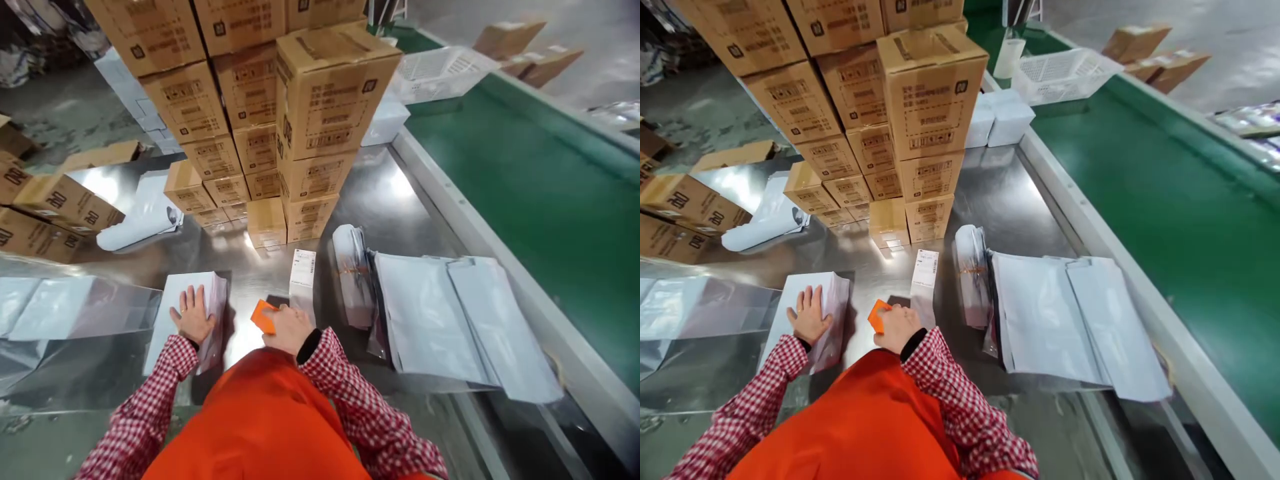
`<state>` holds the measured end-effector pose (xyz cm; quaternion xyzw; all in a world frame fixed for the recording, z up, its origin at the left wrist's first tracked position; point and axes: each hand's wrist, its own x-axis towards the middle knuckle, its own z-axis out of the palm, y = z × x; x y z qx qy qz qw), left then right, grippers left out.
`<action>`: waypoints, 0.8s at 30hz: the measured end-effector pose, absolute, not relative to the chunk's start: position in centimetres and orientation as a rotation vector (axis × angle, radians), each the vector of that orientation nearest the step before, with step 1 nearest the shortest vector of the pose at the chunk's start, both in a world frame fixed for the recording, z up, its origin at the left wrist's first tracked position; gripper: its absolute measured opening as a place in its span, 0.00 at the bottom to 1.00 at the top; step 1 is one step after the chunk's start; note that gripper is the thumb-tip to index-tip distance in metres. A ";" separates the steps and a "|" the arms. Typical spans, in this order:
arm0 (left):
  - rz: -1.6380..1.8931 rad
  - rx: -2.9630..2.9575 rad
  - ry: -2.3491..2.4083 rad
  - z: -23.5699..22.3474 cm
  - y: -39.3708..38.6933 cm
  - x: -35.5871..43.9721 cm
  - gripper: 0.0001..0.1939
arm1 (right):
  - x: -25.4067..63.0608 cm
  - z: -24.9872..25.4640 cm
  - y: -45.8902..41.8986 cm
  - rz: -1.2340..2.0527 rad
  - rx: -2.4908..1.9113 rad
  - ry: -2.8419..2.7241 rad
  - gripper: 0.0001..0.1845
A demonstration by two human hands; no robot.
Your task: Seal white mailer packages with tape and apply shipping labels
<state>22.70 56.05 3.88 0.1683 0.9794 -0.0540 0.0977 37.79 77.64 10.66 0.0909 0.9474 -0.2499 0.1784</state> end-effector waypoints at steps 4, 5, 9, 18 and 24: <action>0.157 0.543 2.832 5.7 53.6 20.8 0.41 | 40.6 10.6 79.0 -0.778 0.360 2.667 0.28; 0.296 0.551 2.816 6.2 52.3 20.4 0.42 | 41.4 10.5 79.3 -0.789 0.388 2.667 0.28; 0.577 0.145 2.780 7.3 45.5 20.1 0.51 | 44.3 10.4 80.5 -0.806 0.519 2.672 0.30; 0.919 -0.228 2.309 5.3 42.8 22.4 0.27 | 49.2 9.3 82.9 -0.771 0.757 2.604 0.30; 1.044 0.263 2.538 2.6 50.7 21.9 0.31 | 49.5 8.6 83.0 -0.907 0.755 2.685 0.35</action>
